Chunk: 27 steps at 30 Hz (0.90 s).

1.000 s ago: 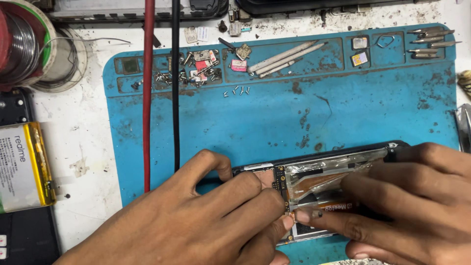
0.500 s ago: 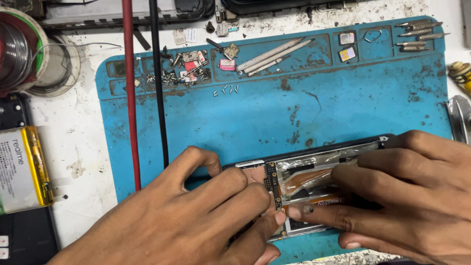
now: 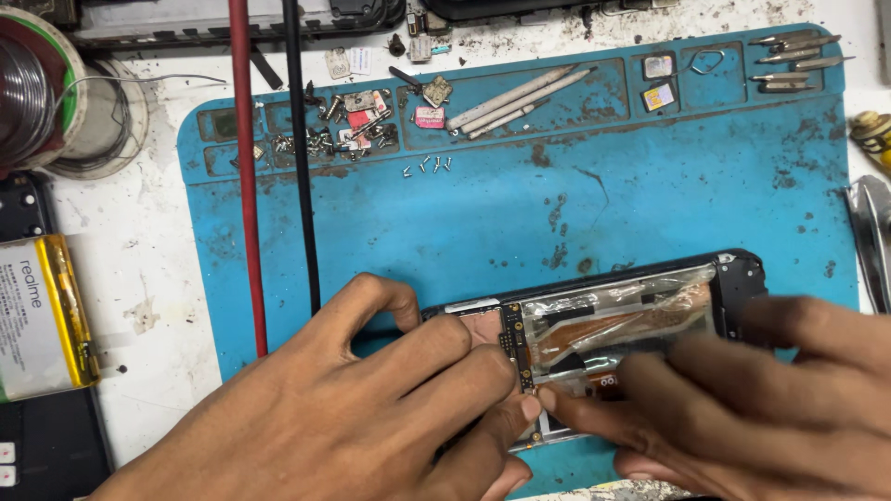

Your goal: The person holds a replacement phone battery and a yellow adhesive sheet, peels the adhesive backing, and presses the battery into the opened phone frame on the work mat. They then press the battery and internal components into place inside the phone body.

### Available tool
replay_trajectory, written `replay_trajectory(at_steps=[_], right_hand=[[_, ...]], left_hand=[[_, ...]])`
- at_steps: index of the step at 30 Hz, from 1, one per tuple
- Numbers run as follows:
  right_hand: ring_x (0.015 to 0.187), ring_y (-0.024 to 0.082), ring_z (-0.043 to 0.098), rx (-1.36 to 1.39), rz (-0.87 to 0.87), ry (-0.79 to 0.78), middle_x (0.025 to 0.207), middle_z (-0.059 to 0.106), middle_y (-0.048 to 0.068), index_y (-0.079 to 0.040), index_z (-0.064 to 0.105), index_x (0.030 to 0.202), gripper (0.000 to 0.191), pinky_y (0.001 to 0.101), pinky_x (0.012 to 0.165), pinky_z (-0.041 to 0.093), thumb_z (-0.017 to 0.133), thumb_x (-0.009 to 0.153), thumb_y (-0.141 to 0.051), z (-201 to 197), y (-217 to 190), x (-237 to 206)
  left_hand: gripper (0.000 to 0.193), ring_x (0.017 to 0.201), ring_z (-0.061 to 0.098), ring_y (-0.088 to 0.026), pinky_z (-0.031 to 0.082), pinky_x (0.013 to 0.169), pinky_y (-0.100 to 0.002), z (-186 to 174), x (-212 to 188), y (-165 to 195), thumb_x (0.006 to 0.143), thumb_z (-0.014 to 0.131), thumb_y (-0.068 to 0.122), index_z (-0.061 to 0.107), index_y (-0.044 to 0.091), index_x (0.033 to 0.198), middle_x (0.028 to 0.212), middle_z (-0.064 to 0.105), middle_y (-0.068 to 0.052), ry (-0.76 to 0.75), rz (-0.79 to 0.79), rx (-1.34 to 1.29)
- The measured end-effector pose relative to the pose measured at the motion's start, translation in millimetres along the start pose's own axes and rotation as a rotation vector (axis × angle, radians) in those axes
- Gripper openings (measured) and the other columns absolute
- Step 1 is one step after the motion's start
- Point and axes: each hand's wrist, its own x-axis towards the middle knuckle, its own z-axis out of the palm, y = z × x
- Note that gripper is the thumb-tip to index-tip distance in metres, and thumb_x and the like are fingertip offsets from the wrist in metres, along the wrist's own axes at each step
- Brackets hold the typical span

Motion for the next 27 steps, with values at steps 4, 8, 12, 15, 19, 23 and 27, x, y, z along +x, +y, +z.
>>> replay_trajectory(at_steps=[4,8,12,15,19,23,27], right_hand=[[0.095,0.011,0.060,-0.069,-0.053,0.016,0.110,0.069,-0.008,-0.026,0.074,0.130,0.033,0.0341,0.069,0.048,0.062,0.105,-0.044,-0.8,-2.7,-2.5],[0.095,0.014,0.063,-0.059,-0.032,0.026,0.110,0.069,-0.003,-0.024,0.074,0.132,0.036,0.0314,0.070,0.046,0.061,0.105,-0.044,-4.0,-3.3,-8.4],[0.092,0.014,0.063,-0.050,0.066,-0.015,0.109,0.069,-0.004,-0.024,0.072,0.135,0.041,0.0327,0.072,0.048,0.058,0.104,-0.045,-0.2,-19.9,-13.3],[0.090,0.011,0.062,-0.082,0.074,-0.003,0.109,0.069,-0.004,-0.025,0.071,0.135,0.039,0.0325,0.072,0.047,0.057,0.106,-0.047,5.3,-25.9,-16.9],[0.089,0.008,0.059,-0.171,0.082,0.005,0.102,0.066,-0.007,-0.023,0.072,0.133,0.038,0.0304,0.074,0.047,0.058,0.104,-0.044,13.0,-36.1,-25.8],[0.085,0.008,0.055,-0.263,0.055,-0.133,0.091,0.058,-0.008,-0.021,0.069,0.141,0.044,0.0273,0.071,0.044,0.069,0.097,-0.020,27.3,-53.4,-42.5],[0.089,0.004,0.061,-0.313,0.057,-0.154,0.096,0.060,-0.011,-0.026,0.065,0.146,0.058,0.0256,0.076,0.047,0.069,0.089,-0.014,38.1,-62.5,-54.7]], left_hand=[[0.032,0.116,0.062,-0.025,0.050,0.089,-0.052,-2.3,3.6,4.9,0.105,0.058,0.036,0.070,0.007,0.110,0.110,0.064,-0.009,0.022,-0.007,-0.011],[0.038,0.098,0.061,-0.020,0.050,0.085,-0.047,-10.9,4.2,4.8,0.107,0.057,0.039,0.071,0.005,0.114,0.100,0.060,-0.005,-0.028,0.022,0.047],[0.042,0.089,0.057,-0.017,0.050,0.082,-0.042,-15.6,3.2,3.7,0.108,0.057,0.042,0.072,0.004,0.117,0.092,0.055,-0.001,-0.073,0.048,0.046],[0.040,0.091,0.059,-0.017,0.050,0.081,-0.040,-14.2,2.5,4.0,0.107,0.057,0.043,0.071,0.005,0.115,0.094,0.056,-0.001,-0.048,0.062,0.104],[0.036,0.093,0.059,-0.016,0.049,0.078,-0.040,-6.7,-1.1,5.1,0.106,0.056,0.038,0.069,0.008,0.121,0.093,0.053,0.001,-0.038,0.051,0.158],[0.029,0.099,0.058,-0.012,0.051,0.081,-0.037,1.4,-8.1,1.3,0.101,0.058,0.025,0.068,0.017,0.127,0.102,0.055,0.006,-0.078,0.083,0.220],[0.019,0.099,0.058,-0.011,0.052,0.081,-0.039,3.3,-10.7,3.3,0.103,0.058,0.023,0.067,0.017,0.120,0.109,0.057,0.008,-0.097,0.053,0.111]])
